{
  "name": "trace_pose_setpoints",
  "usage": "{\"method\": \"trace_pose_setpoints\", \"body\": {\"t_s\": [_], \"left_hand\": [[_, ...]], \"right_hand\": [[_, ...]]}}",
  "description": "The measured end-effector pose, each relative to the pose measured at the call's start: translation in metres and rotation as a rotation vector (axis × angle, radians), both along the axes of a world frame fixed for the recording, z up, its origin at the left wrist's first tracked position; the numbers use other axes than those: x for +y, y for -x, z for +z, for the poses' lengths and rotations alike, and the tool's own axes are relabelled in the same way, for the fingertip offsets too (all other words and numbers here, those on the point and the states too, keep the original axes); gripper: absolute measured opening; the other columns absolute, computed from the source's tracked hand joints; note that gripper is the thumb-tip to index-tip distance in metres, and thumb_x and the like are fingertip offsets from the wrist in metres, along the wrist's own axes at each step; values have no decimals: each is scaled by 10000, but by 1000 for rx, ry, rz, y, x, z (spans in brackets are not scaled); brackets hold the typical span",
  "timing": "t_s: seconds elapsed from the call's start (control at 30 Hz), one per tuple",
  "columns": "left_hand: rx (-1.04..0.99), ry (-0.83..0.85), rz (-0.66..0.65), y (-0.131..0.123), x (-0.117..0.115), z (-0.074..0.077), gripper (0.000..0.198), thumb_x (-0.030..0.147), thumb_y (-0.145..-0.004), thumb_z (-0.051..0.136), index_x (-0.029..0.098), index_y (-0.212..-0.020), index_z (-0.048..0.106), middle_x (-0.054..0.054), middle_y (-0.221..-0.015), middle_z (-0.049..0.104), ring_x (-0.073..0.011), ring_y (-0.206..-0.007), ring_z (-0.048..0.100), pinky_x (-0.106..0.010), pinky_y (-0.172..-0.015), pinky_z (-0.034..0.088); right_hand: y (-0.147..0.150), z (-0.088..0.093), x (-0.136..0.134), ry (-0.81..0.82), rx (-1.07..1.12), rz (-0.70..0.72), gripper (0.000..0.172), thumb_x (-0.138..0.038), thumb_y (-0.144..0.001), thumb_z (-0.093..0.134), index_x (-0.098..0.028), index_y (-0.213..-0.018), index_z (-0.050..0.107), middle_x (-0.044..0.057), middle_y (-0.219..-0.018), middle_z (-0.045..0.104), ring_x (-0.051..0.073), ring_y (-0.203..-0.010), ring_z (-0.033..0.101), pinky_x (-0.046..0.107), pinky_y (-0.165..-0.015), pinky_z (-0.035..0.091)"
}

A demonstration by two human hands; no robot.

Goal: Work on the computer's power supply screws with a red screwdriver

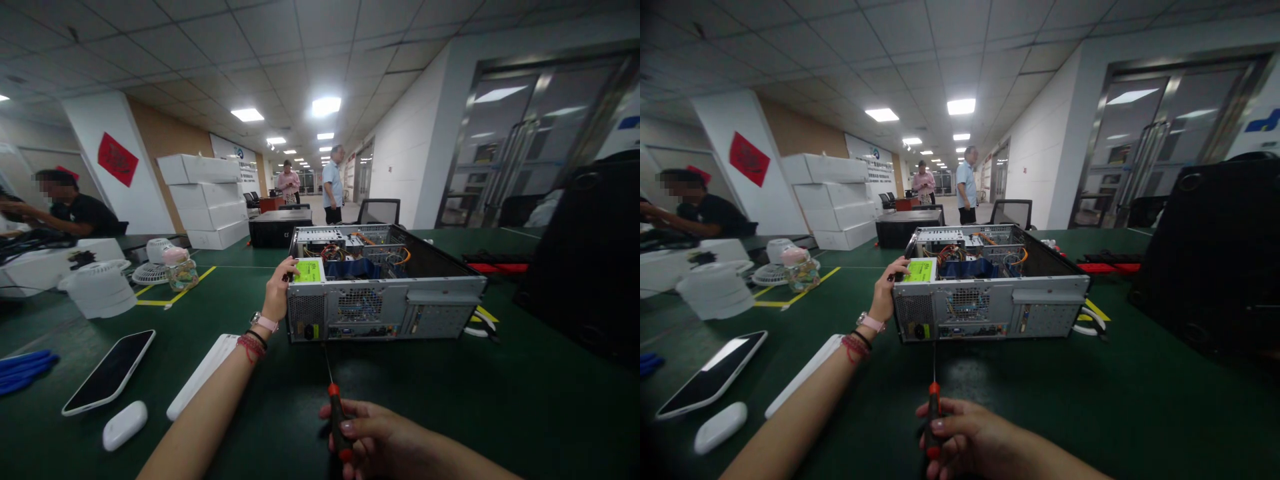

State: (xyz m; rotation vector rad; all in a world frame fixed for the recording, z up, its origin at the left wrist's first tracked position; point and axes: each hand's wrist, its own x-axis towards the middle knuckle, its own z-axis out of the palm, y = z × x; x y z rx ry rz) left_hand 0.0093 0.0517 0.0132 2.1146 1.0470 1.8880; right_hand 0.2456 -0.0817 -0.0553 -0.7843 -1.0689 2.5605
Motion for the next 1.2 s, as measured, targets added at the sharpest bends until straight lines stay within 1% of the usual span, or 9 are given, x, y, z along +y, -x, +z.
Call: {"method": "trace_pose_setpoints", "body": {"t_s": [0.07, 0.2, 0.4, 0.57, 0.7, 0.87, 1.03, 1.1, 1.2], "left_hand": [[-6, -2, -8, 0, -1, 0, 415, 462, -883, 249, 188, -851, 558, -98, -1162, 597, -239, -1242, 452, -424, -1039, 349], [6, 9, 17, 0, -1, 1, 421, 460, -886, 236, 188, -849, 555, -95, -1165, 597, -236, -1242, 452, -423, -1037, 352], [13, 1, 22, 0, -1, 0, 409, 438, -889, 232, 189, -853, 555, -95, -1164, 596, -234, -1242, 453, -416, -1033, 357], [3, 5, 12, 0, -1, 0, 388, 412, -885, 244, 185, -850, 557, -99, -1167, 594, -236, -1238, 457, -430, -1038, 355], [3, 5, 20, -1, -1, 1, 377, 401, -885, 250, 185, -842, 556, -100, -1162, 598, -234, -1232, 464, -427, -1035, 360], [3, -3, 2, -1, -1, 1, 373, 397, -886, 253, 182, -856, 556, -100, -1164, 596, -235, -1237, 458, -423, -1032, 359], [5, -13, 1, 0, 0, -1, 373, 404, -887, 255, 187, -861, 558, -95, -1166, 596, -236, -1242, 455, -422, -1035, 354], [-3, -8, -6, 0, 1, -1, 374, 411, -883, 259, 188, -860, 559, -94, -1169, 595, -235, -1242, 454, -421, -1040, 350], [-9, 1, -12, 0, 0, -1, 390, 435, -878, 261, 187, -857, 562, -97, -1171, 594, -237, -1239, 457, -417, -1043, 350]], "right_hand": [[1, -1, 0, 1, -19, -23, 470, -247, -696, 674, -159, -1098, 445, 34, -846, 653, 118, -619, 650, 228, -554, 417], [2, -4, -1, -4, -49, -90, 404, -292, -687, 693, -162, -973, 439, 33, -784, 655, 100, -540, 617, 210, -497, 372], [3, -4, -3, -4, -75, -126, 459, -310, -641, 728, -168, -965, 435, 2, -750, 641, 90, -499, 595, 204, -478, 367], [3, -4, -2, -11, -67, -93, 439, -305, -653, 718, -169, -957, 432, 0, -765, 633, 110, -540, 632, 198, -487, 408], [2, -4, -1, -33, -28, -46, 411, -299, -675, 688, -176, -971, 430, 1, -814, 629, 142, -620, 668, 200, -514, 442], [0, -5, 0, -34, 17, 19, 402, -282, -696, 629, -180, -1037, 443, 28, -916, 626, 170, -686, 684, 224, -570, 469], [0, -6, 1, -26, 26, 31, 414, -288, -693, 618, -169, -1052, 449, 50, -946, 629, 167, -660, 683, 233, -566, 469], [0, -6, 1, -34, 7, 20, 409, -344, -707, 623, -172, -1034, 448, 42, -912, 639, 153, -620, 673, 226, -533, 457], [2, -5, 0, -50, -56, -22, 414, -428, -718, 631, -178, -984, 434, 17, -808, 650, 104, -504, 620, 191, -447, 393]]}}
